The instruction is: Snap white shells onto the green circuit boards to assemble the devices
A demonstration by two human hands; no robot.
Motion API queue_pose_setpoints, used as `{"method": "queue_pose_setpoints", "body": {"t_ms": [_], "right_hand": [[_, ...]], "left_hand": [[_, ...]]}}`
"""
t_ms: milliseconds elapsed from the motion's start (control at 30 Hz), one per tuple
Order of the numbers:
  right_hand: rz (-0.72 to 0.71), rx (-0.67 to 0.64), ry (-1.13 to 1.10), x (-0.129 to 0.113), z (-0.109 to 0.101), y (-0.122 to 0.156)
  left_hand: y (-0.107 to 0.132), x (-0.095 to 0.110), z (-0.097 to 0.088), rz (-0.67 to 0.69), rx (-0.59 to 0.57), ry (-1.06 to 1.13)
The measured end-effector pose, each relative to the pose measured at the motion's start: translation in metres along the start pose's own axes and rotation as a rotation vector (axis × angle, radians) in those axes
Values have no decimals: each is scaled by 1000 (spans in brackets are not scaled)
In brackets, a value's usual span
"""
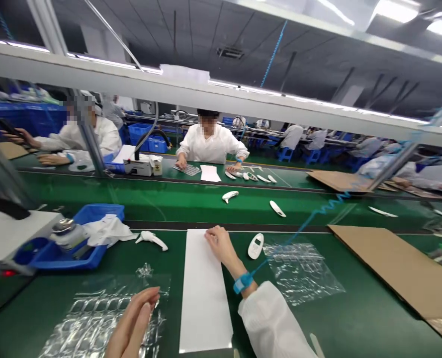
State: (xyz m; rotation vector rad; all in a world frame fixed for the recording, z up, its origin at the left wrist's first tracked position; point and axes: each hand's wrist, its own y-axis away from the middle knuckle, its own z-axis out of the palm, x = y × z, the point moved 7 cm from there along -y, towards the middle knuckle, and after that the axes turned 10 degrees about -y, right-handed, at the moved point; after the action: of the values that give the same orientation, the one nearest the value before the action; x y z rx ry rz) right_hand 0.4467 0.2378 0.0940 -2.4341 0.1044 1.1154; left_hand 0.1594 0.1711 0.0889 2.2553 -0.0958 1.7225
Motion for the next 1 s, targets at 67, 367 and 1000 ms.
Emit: {"method": "queue_pose_setpoints", "body": {"t_ms": [67,367,1000], "right_hand": [[-83,-130,83,-32,39,3],[-253,-302,464,-118,135,1],[4,-445,-738,-185,103,73]], "left_hand": [[-7,-2,-4,-35,-17,25],[-41,-7,-28,-203,3,509],[14,-5,-35,-83,-206,366]]}}
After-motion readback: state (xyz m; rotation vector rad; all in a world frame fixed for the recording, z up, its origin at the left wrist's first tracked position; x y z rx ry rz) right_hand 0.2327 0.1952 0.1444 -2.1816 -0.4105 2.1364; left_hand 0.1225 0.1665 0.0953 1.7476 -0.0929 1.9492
